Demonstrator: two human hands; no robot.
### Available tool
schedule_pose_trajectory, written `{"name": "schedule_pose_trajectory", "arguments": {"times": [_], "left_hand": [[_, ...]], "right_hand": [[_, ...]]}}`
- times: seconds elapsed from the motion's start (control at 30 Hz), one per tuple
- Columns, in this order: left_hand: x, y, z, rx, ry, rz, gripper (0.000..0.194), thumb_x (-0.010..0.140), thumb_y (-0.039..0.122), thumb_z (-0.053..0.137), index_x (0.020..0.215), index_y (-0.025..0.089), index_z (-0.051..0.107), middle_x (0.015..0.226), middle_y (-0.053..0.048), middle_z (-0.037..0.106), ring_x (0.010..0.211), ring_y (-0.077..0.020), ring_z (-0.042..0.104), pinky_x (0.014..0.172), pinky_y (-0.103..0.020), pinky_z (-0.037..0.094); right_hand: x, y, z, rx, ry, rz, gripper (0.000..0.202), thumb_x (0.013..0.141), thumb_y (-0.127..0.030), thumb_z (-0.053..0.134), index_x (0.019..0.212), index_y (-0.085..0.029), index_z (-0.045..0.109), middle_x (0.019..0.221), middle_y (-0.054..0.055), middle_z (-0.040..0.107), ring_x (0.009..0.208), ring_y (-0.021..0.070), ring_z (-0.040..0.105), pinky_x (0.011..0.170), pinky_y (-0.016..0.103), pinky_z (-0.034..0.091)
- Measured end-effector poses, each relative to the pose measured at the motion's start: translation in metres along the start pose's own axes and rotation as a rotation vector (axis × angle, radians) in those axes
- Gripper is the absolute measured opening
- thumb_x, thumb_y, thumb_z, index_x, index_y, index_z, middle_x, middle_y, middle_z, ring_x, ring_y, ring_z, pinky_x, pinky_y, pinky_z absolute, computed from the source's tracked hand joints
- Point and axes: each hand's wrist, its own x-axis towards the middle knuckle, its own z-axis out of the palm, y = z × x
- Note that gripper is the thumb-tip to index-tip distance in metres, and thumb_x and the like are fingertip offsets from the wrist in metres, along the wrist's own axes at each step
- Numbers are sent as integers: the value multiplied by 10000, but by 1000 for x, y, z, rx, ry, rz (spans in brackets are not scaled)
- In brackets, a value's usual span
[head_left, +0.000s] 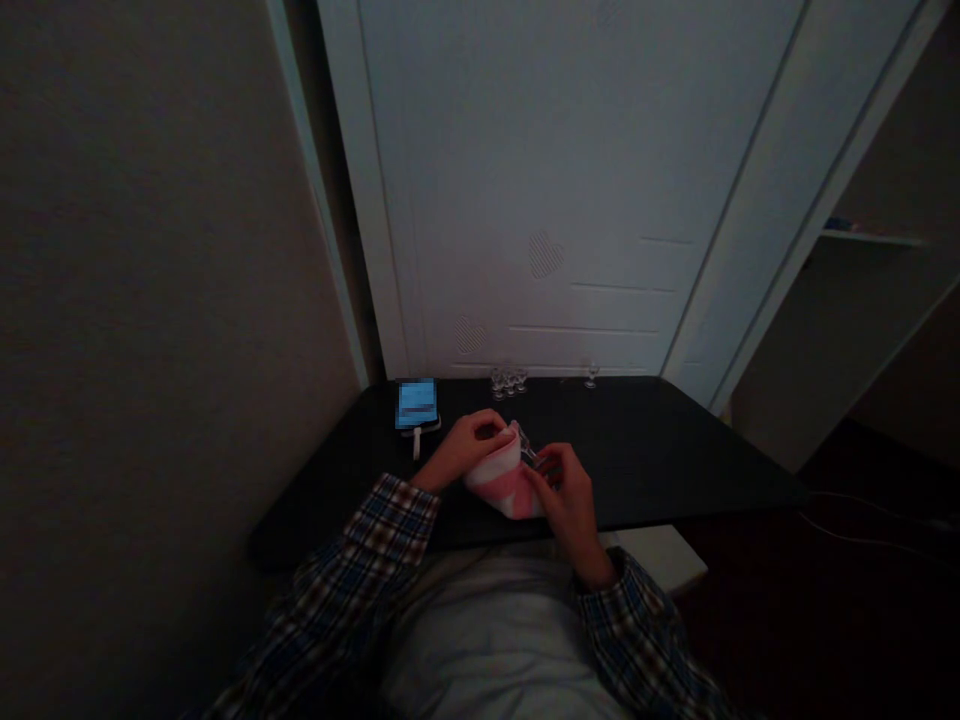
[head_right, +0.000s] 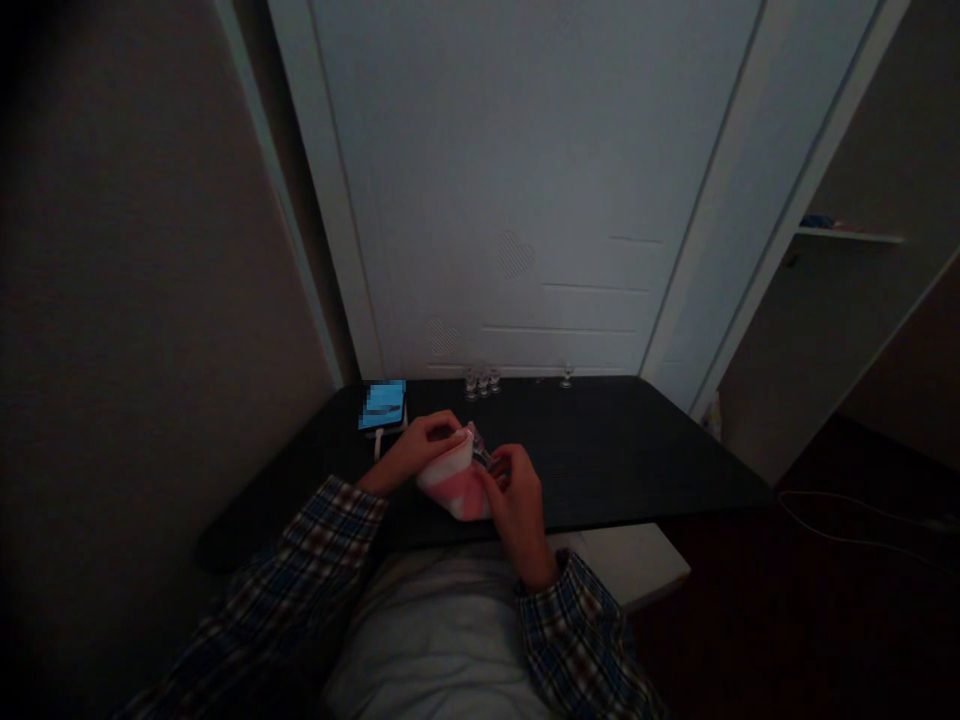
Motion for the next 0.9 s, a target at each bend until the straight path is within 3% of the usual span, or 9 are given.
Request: {"name": "schedule_pose_trajectory", "arguments": {"times": [0.17,0.37,0.5,0.73,0.9], "left_hand": [[-1,5,-3,-25,-49,61,201,780,333,568,772,140,626,804,-25,570,786,-151,545,710,-259,433],[-1,4,-5,-27,-52,154,163,757,272,605,858,161,669,876,-42,580,856,-171,552,771,-290,433],[1,-1,-6,-5,-13,116,151,748,267,612,835,161,676,865,-45,599,856,-176,563,782,-300,438],[4,-13,-8,-3,171,-15,242,756,355,588,877,157,658,888,-58,646,848,-188,583,750,-298,453],[0,-6,-3,118,119,14,258,760,387,579,871,167,657,885,-52,645,836,-184,580,710,-283,454]], "right_hand": [[-1,-2,0,8,-26,-12,184,785,-343,584,882,-194,539,784,12,601,681,135,566,590,235,445],[1,-3,0,4,-54,-31,209,844,-331,499,988,-191,560,870,36,625,728,144,581,610,240,447],[2,2,2,-13,-122,-34,198,849,-316,477,952,-187,586,869,41,638,740,153,592,622,244,448],[3,6,3,-37,-64,-33,161,851,-269,450,907,-185,576,829,30,625,730,149,584,623,239,439],[1,2,1,-50,-106,-63,146,858,-251,443,883,-187,572,824,25,611,719,140,570,626,233,432]]}}
